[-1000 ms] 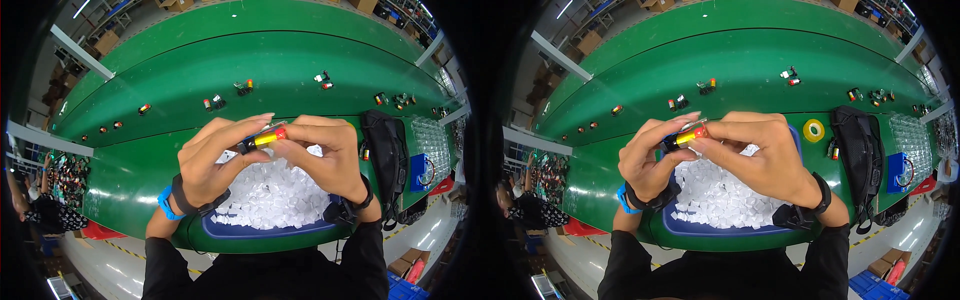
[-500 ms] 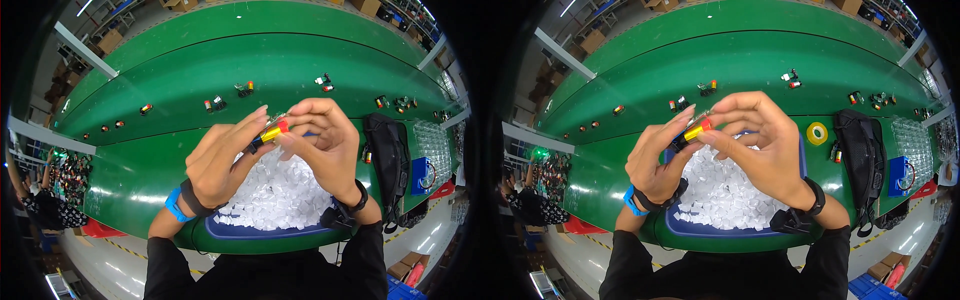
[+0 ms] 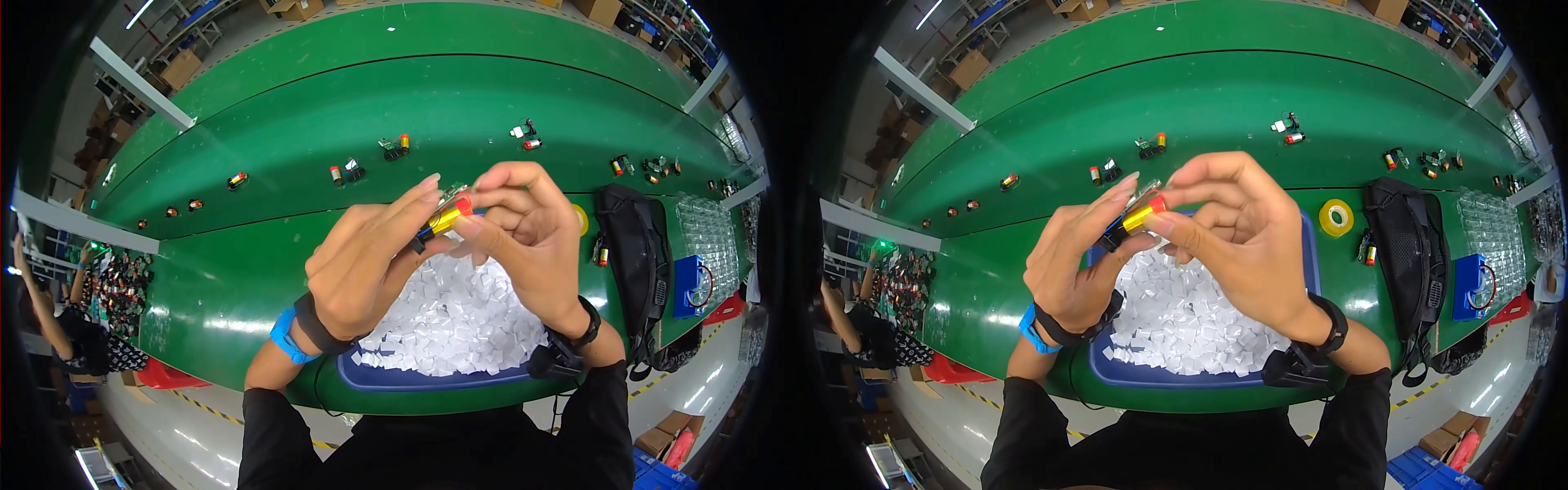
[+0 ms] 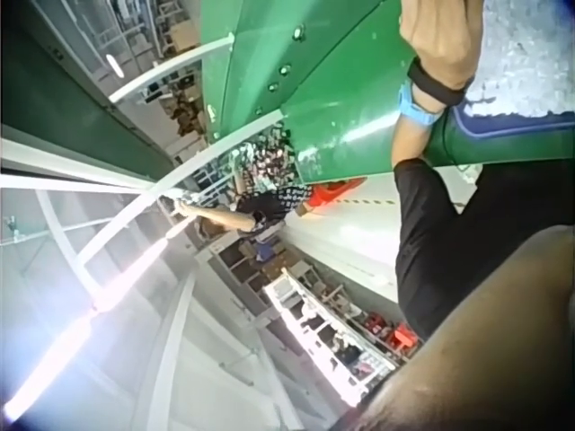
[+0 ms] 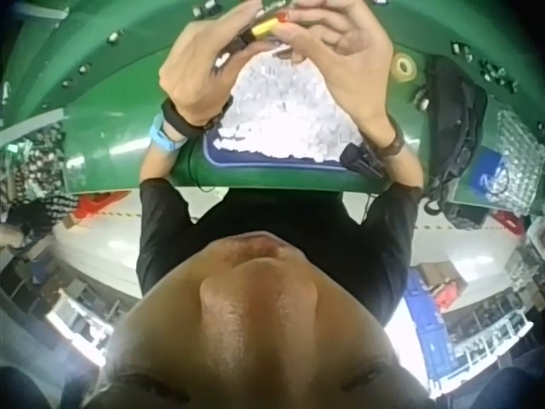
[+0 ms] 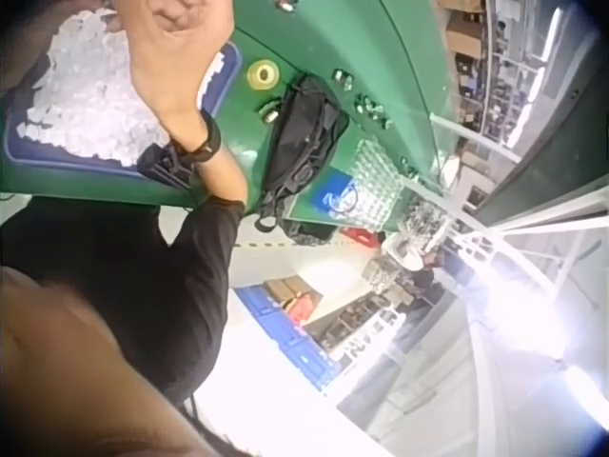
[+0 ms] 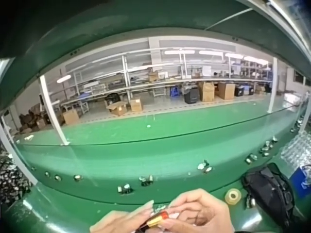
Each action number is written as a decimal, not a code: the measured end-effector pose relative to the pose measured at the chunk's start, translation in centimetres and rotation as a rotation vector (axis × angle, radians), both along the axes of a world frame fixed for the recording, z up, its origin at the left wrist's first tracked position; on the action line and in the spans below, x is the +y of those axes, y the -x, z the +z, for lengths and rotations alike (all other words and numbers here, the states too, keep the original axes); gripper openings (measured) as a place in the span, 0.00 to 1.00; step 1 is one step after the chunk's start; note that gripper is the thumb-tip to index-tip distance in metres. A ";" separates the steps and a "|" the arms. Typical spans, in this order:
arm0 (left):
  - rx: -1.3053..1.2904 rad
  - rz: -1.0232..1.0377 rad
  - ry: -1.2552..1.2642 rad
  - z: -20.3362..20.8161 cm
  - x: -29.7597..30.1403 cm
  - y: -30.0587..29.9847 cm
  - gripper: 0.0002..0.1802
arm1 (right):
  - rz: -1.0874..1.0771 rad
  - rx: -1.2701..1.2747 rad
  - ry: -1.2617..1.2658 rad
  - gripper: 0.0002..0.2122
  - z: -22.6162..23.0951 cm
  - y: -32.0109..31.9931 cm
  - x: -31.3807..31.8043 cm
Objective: Assembling small electronic components by snapping plastic cases onto batteries.
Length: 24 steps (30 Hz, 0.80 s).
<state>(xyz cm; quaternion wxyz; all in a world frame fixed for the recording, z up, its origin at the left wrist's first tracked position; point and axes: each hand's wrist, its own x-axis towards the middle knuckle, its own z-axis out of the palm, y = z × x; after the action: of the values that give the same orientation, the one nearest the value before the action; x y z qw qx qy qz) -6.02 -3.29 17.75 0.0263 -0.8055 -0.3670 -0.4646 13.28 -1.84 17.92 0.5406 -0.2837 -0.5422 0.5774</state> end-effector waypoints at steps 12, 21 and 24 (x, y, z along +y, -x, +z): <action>-0.003 -0.042 0.030 0.1 0.0 -0.1 0.26 | 0.038 -0.036 0.006 0.12 -0.7 0.1 -0.1; -0.504 -0.215 0.720 0.9 0.2 0.3 0.16 | -0.090 -0.363 -0.418 0.19 -0.3 -0.1 1.1; -0.802 -0.522 1.141 0.8 1.5 1.7 0.15 | -0.185 -0.599 -0.795 0.20 0.2 -1.0 1.8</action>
<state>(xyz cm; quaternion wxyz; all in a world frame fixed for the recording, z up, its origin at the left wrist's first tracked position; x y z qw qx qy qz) -7.76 -1.75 18.54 -0.6431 -0.5236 -0.3293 -0.4514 14.24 -0.01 18.09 0.4764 -0.2561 -0.8240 0.1691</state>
